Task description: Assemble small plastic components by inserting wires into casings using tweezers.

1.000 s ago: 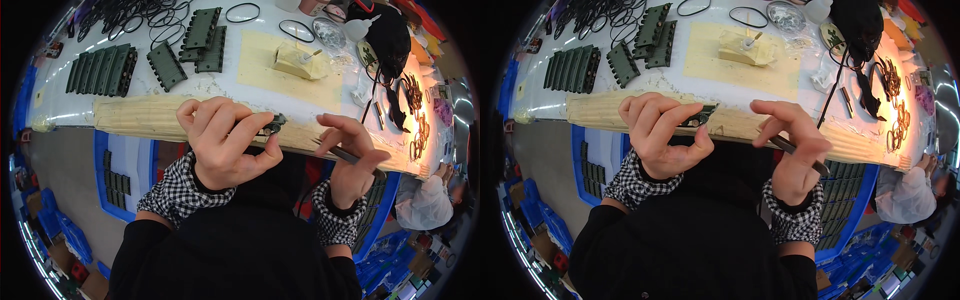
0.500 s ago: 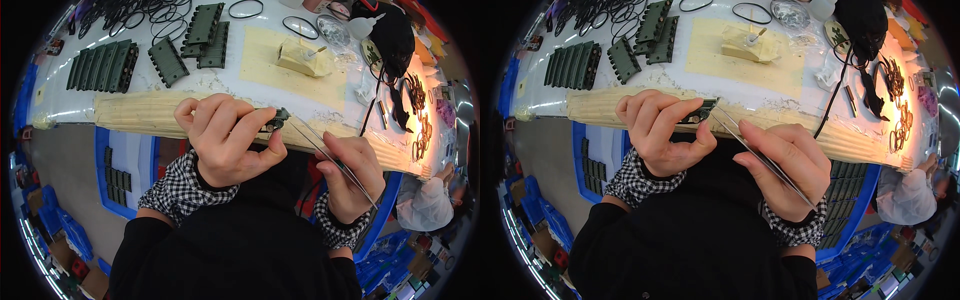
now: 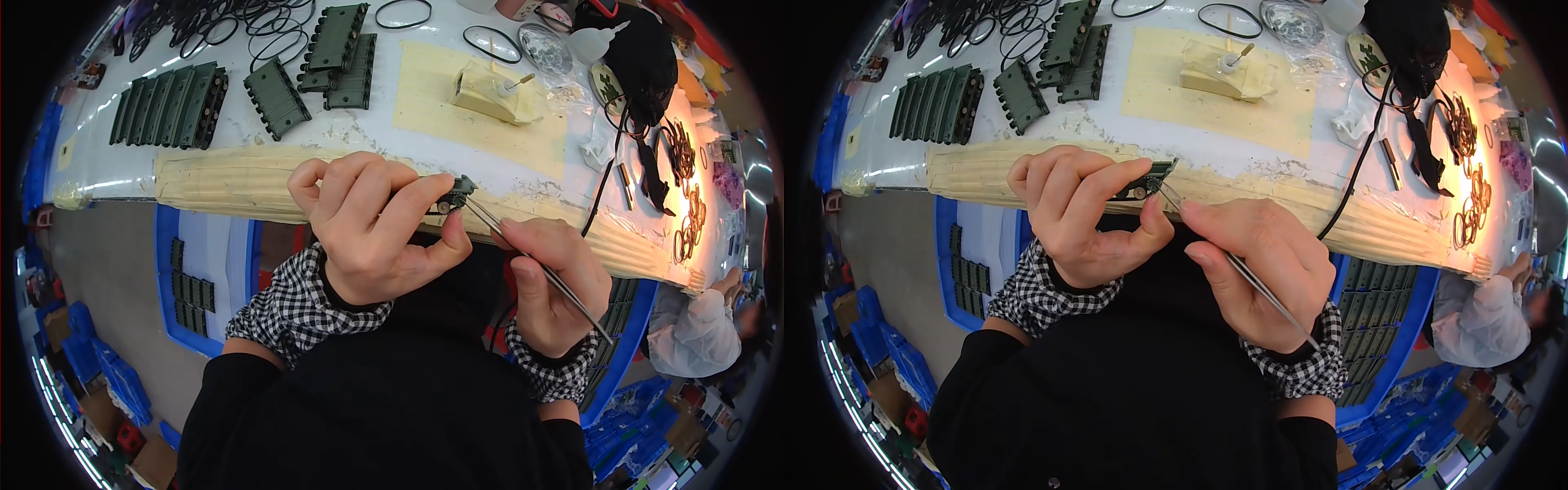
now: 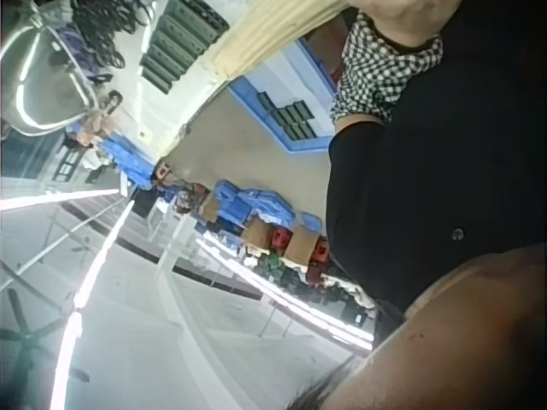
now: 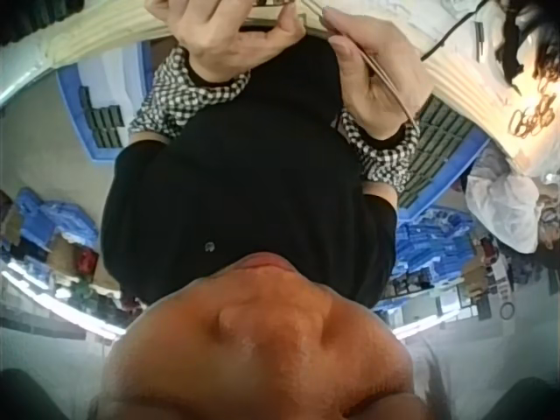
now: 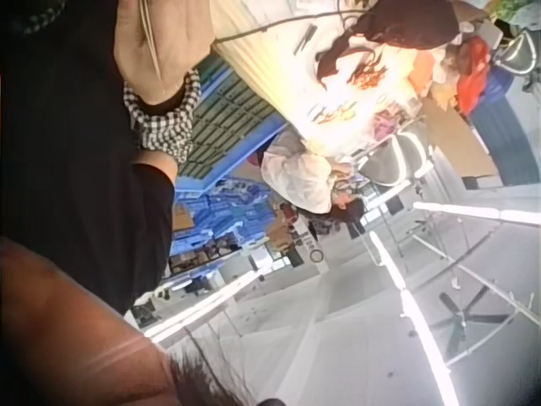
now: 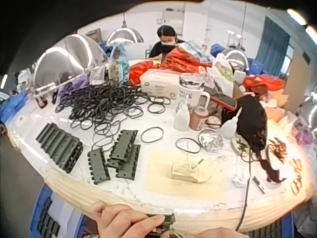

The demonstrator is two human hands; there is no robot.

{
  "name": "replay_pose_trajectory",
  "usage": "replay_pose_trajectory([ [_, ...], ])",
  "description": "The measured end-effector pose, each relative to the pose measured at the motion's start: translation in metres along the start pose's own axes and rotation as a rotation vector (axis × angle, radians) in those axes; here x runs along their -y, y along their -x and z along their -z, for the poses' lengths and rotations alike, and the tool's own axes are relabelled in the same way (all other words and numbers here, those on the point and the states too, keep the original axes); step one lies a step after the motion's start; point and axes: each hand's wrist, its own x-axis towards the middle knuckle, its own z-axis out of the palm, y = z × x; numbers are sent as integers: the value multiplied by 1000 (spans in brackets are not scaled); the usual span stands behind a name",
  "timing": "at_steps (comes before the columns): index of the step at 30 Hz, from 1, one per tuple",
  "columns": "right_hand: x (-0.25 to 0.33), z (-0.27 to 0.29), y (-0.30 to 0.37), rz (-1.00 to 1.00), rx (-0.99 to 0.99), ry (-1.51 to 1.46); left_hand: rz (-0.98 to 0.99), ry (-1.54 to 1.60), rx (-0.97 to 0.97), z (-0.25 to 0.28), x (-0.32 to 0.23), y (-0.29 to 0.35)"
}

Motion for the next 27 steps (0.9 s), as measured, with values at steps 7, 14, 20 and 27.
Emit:
replay_pose_trajectory([
  [7, 3, 1, 4, -112, -130, -322, 112, 188, 102, 3, 2, -6],
  [14, -4, -22, -9, -388, -93, -541, 110, 207, 61, 3, -3, -7],
  [20, -11, -24, -11, -445, -74, -690, 109, 247, 103, 6, -7, -7],
  [27, -2, -13, -18, -371, -158, -490, 542, 712, 237, 4, -10, -6],
])
